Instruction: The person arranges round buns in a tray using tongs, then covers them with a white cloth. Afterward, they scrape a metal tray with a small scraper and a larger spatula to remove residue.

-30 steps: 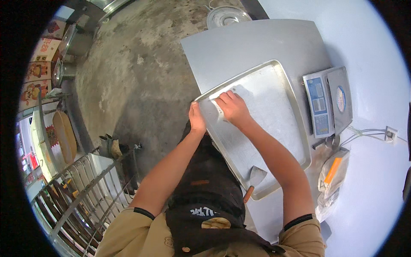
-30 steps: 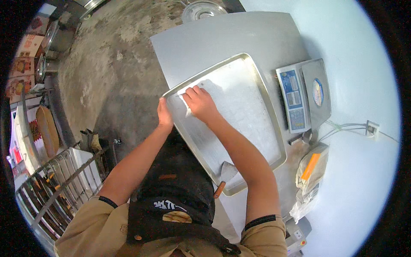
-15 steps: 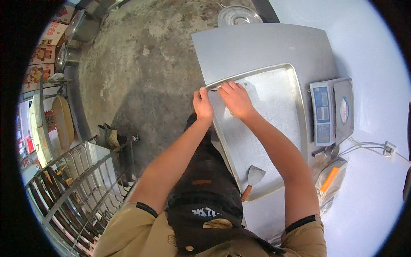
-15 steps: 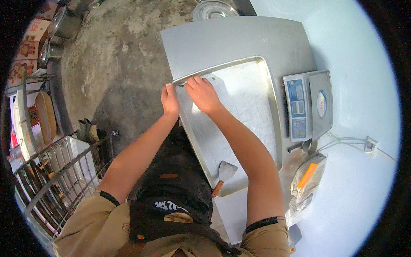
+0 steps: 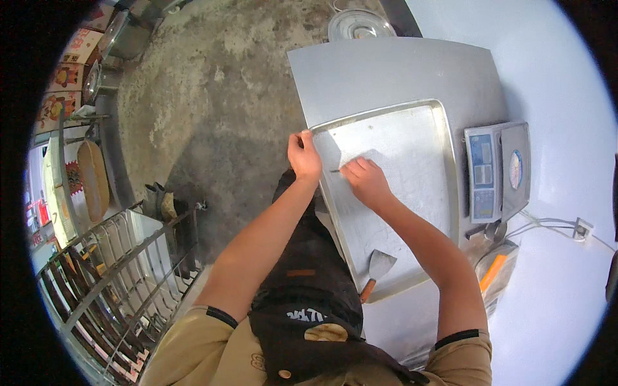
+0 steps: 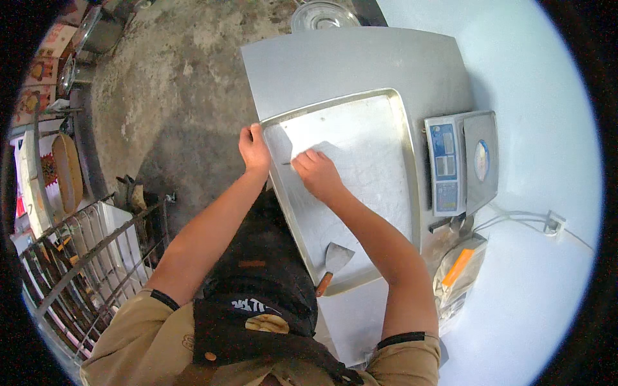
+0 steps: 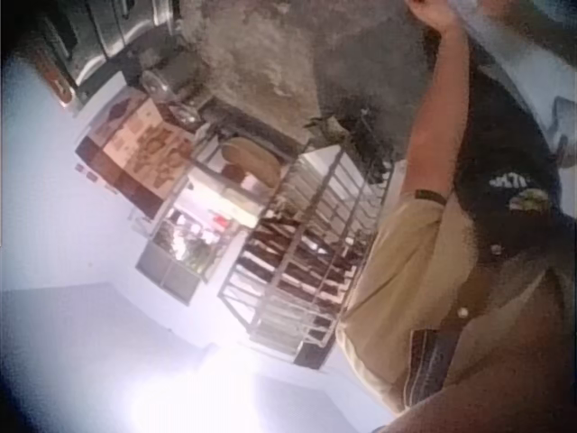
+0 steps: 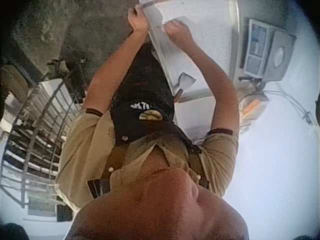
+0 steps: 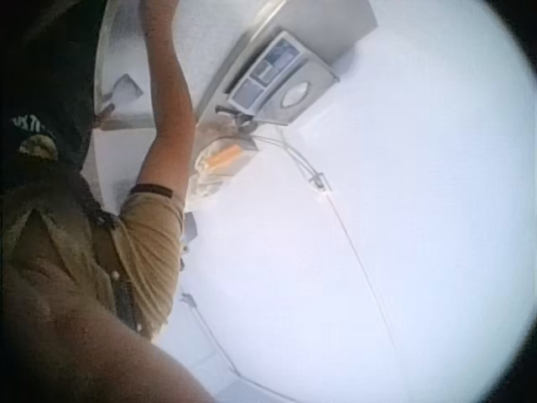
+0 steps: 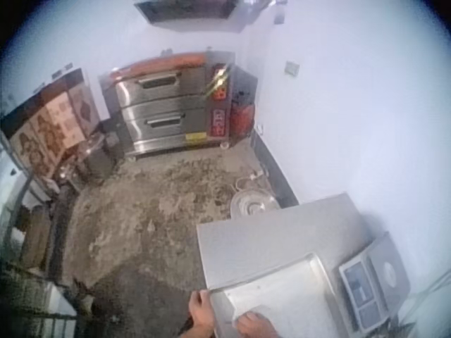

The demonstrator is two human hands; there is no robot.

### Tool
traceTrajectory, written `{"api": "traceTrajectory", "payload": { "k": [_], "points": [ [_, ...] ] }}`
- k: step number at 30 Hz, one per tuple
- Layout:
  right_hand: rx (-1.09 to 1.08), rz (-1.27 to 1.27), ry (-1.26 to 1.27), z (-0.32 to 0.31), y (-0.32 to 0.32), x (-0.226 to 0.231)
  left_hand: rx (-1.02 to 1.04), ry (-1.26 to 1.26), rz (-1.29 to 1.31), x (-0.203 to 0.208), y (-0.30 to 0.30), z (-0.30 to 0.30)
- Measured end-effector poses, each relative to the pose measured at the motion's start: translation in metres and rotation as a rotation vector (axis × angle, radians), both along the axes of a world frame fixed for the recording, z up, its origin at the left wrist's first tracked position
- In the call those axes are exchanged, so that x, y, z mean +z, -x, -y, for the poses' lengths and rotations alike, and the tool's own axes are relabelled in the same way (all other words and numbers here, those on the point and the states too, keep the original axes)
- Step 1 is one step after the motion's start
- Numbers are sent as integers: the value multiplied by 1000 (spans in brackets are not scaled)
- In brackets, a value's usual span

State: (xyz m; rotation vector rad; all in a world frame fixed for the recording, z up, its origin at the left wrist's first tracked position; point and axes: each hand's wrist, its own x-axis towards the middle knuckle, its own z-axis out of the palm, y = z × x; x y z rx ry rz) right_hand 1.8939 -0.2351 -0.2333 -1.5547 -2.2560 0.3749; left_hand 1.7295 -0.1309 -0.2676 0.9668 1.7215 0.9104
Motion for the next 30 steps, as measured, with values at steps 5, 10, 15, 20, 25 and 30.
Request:
{"api": "traceTrajectory", "payload": {
  "k": [5, 10, 15, 20, 25, 30],
  "points": [
    [74, 27, 34, 46, -12, 5, 6, 3, 23, -9, 1, 0],
    [-56, 6, -36, 12, -6, 8, -12, -20, 55, -16, -1, -1],
    [-47, -7, -112, -71, -1, 20, 41, -16, 62, 6, -8, -9],
    [28, 36, -126, -91, -7, 13, 59, -73, 31, -4, -12, -18],
    [29, 2, -118, -82, -8, 6, 61, -81, 7, -2, -16, -24],
    [46, -42, -48, -44, -6, 7, 63, -85, -30, 0, -14, -25]
  ]
}}
